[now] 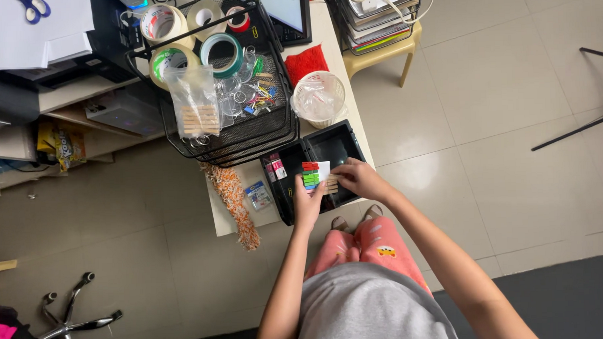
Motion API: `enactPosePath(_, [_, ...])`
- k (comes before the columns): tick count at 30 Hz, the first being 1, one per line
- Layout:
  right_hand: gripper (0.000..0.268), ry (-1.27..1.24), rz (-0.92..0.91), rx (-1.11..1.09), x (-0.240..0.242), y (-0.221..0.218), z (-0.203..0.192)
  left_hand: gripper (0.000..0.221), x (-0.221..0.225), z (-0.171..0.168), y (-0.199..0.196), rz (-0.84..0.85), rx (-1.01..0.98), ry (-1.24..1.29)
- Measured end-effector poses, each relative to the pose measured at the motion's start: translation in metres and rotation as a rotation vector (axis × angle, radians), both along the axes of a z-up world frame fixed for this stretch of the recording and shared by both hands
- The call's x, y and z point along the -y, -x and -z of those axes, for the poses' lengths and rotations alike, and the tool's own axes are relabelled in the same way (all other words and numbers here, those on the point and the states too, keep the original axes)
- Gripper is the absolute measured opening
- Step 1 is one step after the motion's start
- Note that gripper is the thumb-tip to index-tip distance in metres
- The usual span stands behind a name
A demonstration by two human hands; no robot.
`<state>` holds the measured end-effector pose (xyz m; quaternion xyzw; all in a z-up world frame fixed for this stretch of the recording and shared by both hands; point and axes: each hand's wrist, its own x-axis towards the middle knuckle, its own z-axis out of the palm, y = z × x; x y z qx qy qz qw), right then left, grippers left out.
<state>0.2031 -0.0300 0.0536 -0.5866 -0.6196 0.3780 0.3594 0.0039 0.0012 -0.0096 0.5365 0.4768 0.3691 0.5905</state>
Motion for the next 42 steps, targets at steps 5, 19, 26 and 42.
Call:
enactPosePath(5, [0.016, -0.15, -0.013, 0.212, 0.004, 0.008, 0.001, 0.038, 0.002, -0.006, -0.002, 0.014, -0.11, -0.061])
enactPosePath(19, [0.02, 0.092, 0.2, 0.037, 0.01, 0.018, -0.005, 0.036, -0.005, -0.008, 0.006, -0.029, -0.006, -0.028])
enactPosePath(26, [0.019, 0.318, 0.233, -0.672, 0.016, -0.002, 0.028, 0.036, 0.0, -0.006, 0.007, -0.014, -0.022, -0.045])
enactPosePath(42, [0.017, 0.34, 0.382, -0.999, 0.025, -0.018, 0.078, 0.038, 0.003, -0.007, -0.001, 0.005, 0.013, 0.005])
